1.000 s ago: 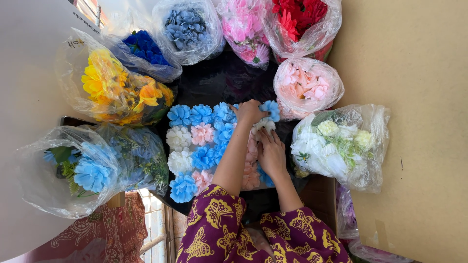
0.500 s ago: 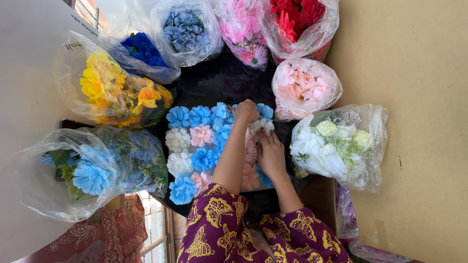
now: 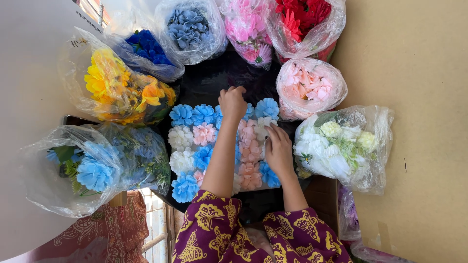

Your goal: The person arranges artificial flowers in a rectangular tray, placing blue, white, and pink blooms into a patterned layout. The hands repeatedly pick up and reposition the flowers to adjust their placement within the tray.

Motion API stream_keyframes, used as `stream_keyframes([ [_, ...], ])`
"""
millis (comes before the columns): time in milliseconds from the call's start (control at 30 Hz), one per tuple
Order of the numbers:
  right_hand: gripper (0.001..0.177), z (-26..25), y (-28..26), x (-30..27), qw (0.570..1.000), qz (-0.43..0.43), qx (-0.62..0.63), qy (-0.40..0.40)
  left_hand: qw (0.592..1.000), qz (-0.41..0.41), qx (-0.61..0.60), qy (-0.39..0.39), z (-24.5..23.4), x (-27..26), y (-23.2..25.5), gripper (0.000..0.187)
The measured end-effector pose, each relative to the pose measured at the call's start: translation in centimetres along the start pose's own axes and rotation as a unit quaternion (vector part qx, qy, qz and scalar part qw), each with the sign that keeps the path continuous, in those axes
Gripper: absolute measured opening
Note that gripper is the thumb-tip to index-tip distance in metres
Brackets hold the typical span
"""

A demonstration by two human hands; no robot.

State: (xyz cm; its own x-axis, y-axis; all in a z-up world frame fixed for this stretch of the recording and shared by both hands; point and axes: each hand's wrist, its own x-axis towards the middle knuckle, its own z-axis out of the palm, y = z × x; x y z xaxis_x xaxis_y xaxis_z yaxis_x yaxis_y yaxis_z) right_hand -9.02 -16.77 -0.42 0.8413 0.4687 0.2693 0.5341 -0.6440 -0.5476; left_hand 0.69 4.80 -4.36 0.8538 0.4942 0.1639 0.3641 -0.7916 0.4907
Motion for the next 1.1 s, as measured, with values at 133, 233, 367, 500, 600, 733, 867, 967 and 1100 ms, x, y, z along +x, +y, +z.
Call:
stream_keyframes([
  [133, 0.040, -1.1, -0.8, 1.3, 0.999, -0.027, 0.028, 0.014, 0.999, 0.005, 0.037, -0.026, 1.0, -1.1, -2.0, 0.027],
  [233, 0.040, -0.9, -0.6, 2.6, 0.999, -0.037, 0.021, 0.015, 0.996, -0.005, 0.070, -0.062, -0.1, -2.8, -1.4, 0.034],
  [367, 0.042, -0.5, -0.2, 3.4, 0.999, 0.002, -0.004, -0.036, 0.995, 0.005, 0.050, -0.085, -0.3, -3.6, -1.3, 0.052],
  [500, 0.043, -0.4, -0.1, 3.0, 0.998, 0.024, 0.021, -0.046, 0.989, -0.015, 0.064, -0.134, -8.1, -7.7, 2.3, 0.088],
  [600, 0.044, -1.0, -0.7, 1.8, 0.999, 0.016, 0.036, -0.034, 0.971, -0.060, 0.093, -0.211, -5.0, -9.8, 0.7, 0.069],
  [733, 0.044, -0.7, -0.7, 0.7, 0.999, -0.002, 0.039, -0.029, 0.957, -0.049, 0.133, -0.252, -5.6, -11.2, 1.1, 0.093],
  [867, 0.042, -2.1, -1.6, -0.3, 0.999, -0.009, 0.035, -0.022, 0.958, -0.036, 0.137, -0.251, -6.2, -12.3, 1.4, 0.086],
  [967, 0.042, -3.2, -1.8, -0.8, 0.999, -0.006, 0.031, -0.020, 0.981, -0.023, 0.113, -0.155, -7.1, -13.0, 1.5, 0.068],
  [1100, 0.042, -4.8, -2.7, -1.3, 0.996, 0.003, 0.081, -0.025, 0.995, -0.049, 0.071, 0.056, -7.6, -12.3, 0.5, 0.035],
])
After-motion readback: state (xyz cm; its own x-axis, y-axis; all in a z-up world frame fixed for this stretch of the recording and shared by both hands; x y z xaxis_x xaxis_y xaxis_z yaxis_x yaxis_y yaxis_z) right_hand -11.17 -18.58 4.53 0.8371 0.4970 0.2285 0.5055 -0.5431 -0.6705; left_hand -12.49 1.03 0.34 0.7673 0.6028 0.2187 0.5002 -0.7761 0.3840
